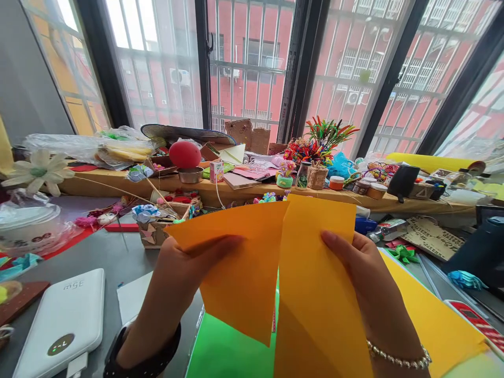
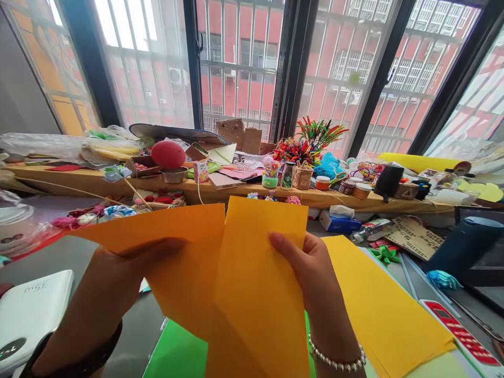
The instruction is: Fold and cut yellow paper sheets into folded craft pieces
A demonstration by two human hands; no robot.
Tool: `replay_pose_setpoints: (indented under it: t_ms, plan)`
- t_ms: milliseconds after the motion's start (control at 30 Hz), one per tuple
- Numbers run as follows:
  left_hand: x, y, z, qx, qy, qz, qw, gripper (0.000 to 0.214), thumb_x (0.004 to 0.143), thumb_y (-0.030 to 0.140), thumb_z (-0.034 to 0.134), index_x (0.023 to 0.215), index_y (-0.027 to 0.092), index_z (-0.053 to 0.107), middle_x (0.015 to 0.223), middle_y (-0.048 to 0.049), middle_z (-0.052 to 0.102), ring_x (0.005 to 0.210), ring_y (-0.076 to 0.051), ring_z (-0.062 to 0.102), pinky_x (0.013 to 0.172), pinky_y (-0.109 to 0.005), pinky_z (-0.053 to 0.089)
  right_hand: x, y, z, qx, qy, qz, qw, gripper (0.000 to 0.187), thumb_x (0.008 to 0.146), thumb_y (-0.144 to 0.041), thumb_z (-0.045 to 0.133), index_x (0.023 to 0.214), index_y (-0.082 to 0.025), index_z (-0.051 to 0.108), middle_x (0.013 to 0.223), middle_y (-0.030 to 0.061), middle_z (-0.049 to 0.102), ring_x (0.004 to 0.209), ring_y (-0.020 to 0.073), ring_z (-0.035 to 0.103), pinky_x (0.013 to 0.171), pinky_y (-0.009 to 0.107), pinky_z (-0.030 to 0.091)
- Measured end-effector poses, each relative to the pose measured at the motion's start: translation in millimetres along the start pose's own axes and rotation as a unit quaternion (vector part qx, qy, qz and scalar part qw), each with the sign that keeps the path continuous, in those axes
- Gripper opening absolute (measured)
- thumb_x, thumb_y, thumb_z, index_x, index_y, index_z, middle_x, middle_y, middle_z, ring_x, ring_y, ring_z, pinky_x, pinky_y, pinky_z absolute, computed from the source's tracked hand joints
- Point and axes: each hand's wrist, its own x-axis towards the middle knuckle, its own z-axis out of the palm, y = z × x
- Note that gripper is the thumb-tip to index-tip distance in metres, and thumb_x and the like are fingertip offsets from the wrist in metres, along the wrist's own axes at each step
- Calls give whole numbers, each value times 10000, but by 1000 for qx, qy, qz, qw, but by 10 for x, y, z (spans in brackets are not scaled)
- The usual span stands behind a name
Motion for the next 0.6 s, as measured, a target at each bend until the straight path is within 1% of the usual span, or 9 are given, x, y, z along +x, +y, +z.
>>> replay_pose_setpoints:
  t_ms: [67, 167, 267, 433, 500, 600]
  plan:
    - [13, -12, -3, -10, -11, -1, 1000, 153, 516, 226, 743, 651, 230, 671, 662, 47, 697, 649, -166, 641, 552, -201, 533, 28, -7, -29, 0, -10, 0, 1000, 225, 580, -309, 711, 747, -169, 656, 658, 57, 703, 504, 203, 646, 449, 255, 519]
    - [18, -22, 3, -11, -28, -10, 999, 143, 524, 226, 737, 651, 209, 674, 667, 27, 700, 648, -176, 642, 549, -213, 530, 70, -18, -66, 7, -12, -3, 1000, 225, 528, -296, 742, 684, -156, 663, 615, 54, 696, 495, 197, 642, 449, 247, 520]
    - [3, -16, 21, -7, -25, -15, 1000, 122, 528, 218, 732, 633, 226, 671, 658, 28, 700, 628, -179, 644, 525, -213, 531, 81, -18, -69, 7, -1, -11, 1000, 195, 524, -279, 746, 655, -158, 667, 623, 52, 699, 509, 197, 646, 468, 244, 529]
    - [-30, -7, 42, 17, 11, 26, 999, 108, 536, 244, 727, 628, 230, 673, 657, 41, 699, 647, -170, 641, 545, -209, 529, 39, -1, -59, 7, -4, 3, 1000, 181, 573, -297, 718, 707, -184, 670, 671, 43, 707, 540, 209, 656, 471, 251, 537]
    - [-33, -15, 37, 35, 16, 44, 998, 112, 544, 266, 722, 638, 221, 681, 655, 35, 699, 653, -171, 638, 551, -215, 525, 21, 5, -61, 2, -13, 10, 1000, 178, 598, -306, 702, 727, -188, 667, 689, 44, 709, 553, 215, 659, 469, 254, 535]
    - [-27, -35, 21, 70, 18, 72, 995, 89, 554, 290, 713, 620, 239, 684, 639, 35, 693, 634, -175, 630, 535, -221, 516, 6, 8, -54, 1, -7, 14, 1000, 203, 615, -310, 687, 773, -185, 663, 733, 55, 710, 576, 235, 663, 472, 277, 537]
